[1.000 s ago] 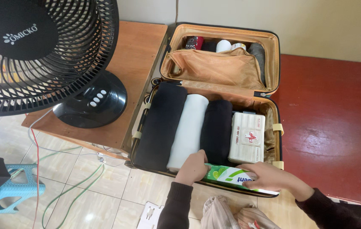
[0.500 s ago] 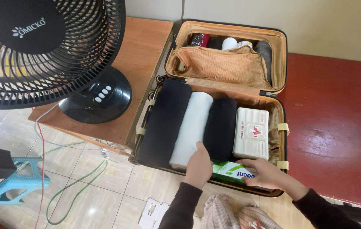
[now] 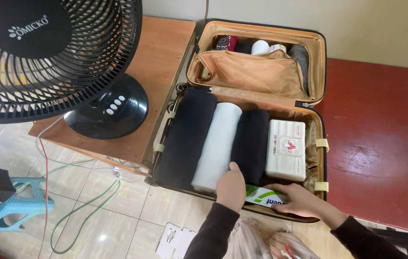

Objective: The person folds a red patterned cloth on a table and places it into an open suitcase. They then add a first-aid kit and a box of toothpaste into the suitcase, securing the contents with a strap. Finally, they pick up a pink and black patterned cloth from a pile and begin to unfold it.

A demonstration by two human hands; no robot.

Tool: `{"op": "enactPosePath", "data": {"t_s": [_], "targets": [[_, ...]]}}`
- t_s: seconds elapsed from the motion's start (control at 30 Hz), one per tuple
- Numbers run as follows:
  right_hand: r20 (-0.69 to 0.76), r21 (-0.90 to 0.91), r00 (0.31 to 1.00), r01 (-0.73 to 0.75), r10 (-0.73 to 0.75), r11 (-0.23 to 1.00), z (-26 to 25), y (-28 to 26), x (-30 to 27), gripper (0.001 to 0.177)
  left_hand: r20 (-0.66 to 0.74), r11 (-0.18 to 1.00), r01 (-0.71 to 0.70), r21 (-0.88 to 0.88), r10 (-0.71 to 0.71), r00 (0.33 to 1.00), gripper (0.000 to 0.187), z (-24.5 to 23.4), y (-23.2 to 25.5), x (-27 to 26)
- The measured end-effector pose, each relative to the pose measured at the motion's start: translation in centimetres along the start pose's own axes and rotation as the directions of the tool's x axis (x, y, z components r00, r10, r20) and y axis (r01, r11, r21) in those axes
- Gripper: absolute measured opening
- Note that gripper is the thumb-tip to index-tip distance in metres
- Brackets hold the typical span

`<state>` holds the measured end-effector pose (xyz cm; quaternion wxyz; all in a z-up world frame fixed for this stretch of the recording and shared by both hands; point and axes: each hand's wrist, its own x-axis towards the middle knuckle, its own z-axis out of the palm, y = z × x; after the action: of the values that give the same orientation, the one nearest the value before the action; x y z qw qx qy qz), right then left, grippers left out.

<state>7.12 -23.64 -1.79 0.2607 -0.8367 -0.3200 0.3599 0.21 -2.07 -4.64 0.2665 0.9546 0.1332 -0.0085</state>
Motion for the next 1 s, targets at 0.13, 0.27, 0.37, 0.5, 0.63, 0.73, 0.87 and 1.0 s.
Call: {"op": "enactPosePath", "data": {"t_s": [0.13, 0.27, 0.37, 0.5, 0.63, 0.73, 0.87, 1.0], "targets": [[-0.034, -0.171, 0.999, -0.03, 0.024, 0.985, 0.3, 0.4, 0.4, 0.045, -0.052, 0.999, 0.002, 0.048, 0.001, 0.999, 0.012, -0.8, 0.7, 0.4], [-0.052, -0.36, 0.997, -0.065, 0.049, 0.931, 0.9, 0.1, 1.0, 0.033, -0.075, 1.0, 0.01, 0.025, -0.008, 0.997, 0.015, -2.6, 1.4, 0.2], [-0.076, -0.399, 0.996, -0.075, 0.049, 0.914, 1.5, -0.4, 1.1, 0.034, -0.08, 1.0, -0.01, 0.004, 0.011, 0.997, 0.022, -4.4, 2.0, -0.3], [-0.074, -0.587, 0.994, -0.108, 0.08, 0.802, 2.1, -0.8, 1.2, 0.031, -0.03, 0.998, -0.028, -0.058, 0.027, 0.999, 0.048, -6.5, 3.0, -0.8], [-0.051, -0.747, 0.999, -0.031, -0.012, 0.664, 1.9, -0.3, 2.2, 0.032, 0.004, 0.989, -0.141, 0.042, 0.141, 0.99, 0.065, -7.3, 4.1, -0.6], [-0.005, -0.541, 1.0, -0.014, 0.014, 0.841, 1.1, 0.7, 2.7, 0.031, 0.039, 0.976, -0.211, -0.043, 0.213, 0.976, 0.098, -6.4, 4.2, -0.3], [-0.125, -0.452, 0.992, -0.059, 0.003, 0.89, 1.2, 2.1, 2.6, 0.035, -0.029, 0.933, -0.356, -0.057, 0.355, 0.934, 0.099, -3.5, 3.1, 0.5], [-0.155, -0.445, 0.985, 0.0, -0.077, 0.896, 1.4, 3.0, 2.0, 0.036, -0.21, 0.877, -0.459, 0.145, 0.481, 0.851, 0.089, -0.8, 1.1, 0.8]]}}
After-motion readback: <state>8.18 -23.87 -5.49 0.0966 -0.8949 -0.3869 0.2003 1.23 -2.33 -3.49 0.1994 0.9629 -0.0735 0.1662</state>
